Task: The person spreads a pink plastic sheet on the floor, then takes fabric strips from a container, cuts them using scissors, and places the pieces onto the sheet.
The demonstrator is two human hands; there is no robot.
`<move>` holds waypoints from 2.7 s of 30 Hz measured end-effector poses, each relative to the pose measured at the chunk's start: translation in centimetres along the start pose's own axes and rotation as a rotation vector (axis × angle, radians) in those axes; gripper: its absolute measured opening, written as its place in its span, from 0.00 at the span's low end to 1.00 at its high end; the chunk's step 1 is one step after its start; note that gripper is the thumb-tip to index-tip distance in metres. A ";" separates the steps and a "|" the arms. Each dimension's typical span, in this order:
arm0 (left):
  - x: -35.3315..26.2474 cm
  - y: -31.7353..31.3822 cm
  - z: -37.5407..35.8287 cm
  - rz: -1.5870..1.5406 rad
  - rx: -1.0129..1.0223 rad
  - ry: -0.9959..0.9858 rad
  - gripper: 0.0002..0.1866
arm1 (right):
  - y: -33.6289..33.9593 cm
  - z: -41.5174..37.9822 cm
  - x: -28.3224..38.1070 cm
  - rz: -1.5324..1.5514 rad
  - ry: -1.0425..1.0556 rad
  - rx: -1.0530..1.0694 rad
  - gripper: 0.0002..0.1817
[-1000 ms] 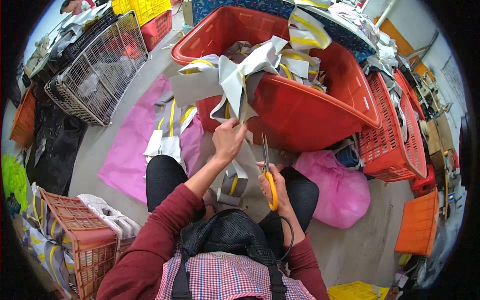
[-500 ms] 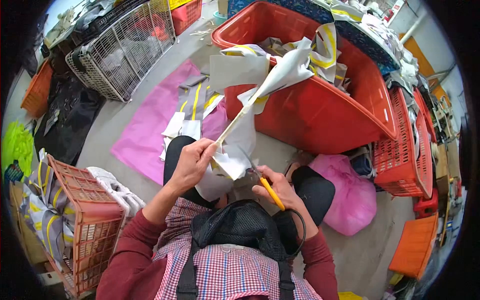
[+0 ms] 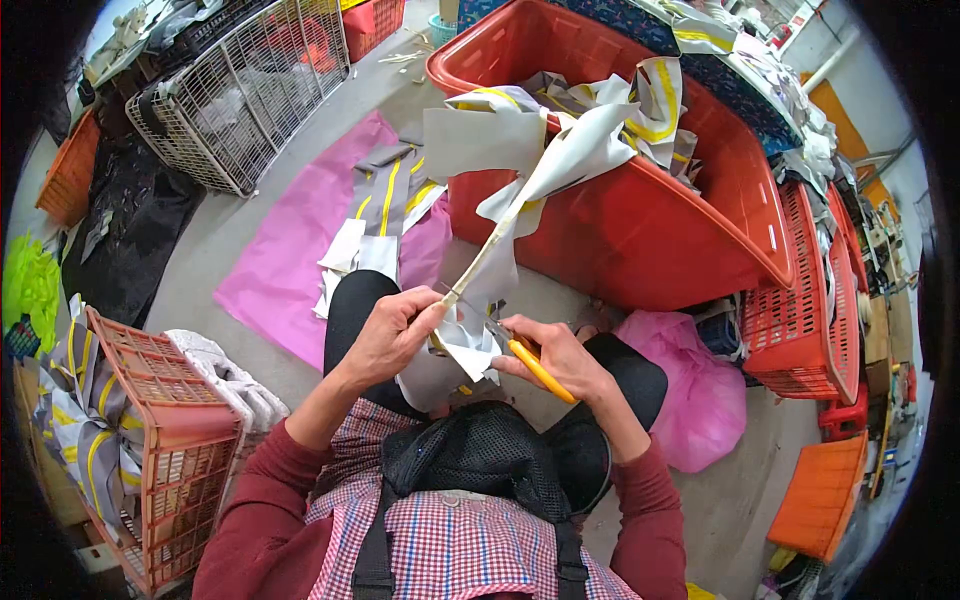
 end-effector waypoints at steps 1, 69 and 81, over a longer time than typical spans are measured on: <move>0.2 0.0 0.2 0.009 0.001 -0.006 0.13 | 0.1 0.1 0.0 0.000 0.001 0.000 0.25; 1.2 1.6 -2.8 0.054 -0.089 0.045 0.06 | -2.1 0.4 -0.5 0.133 -0.108 0.011 0.24; -6.1 20.2 8.0 0.104 -0.459 0.021 0.16 | -1.0 -4.7 -7.5 0.088 -0.245 -0.339 0.21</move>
Point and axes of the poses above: each hand's wrist, its own z-axis towards the middle knuckle, its own y-axis out of the back of the hand, x = y × z, the point moved 5 cm from there along z, towards the middle knuckle, and after that the axes turned 15 degrees about y, right-handed, at the moved point
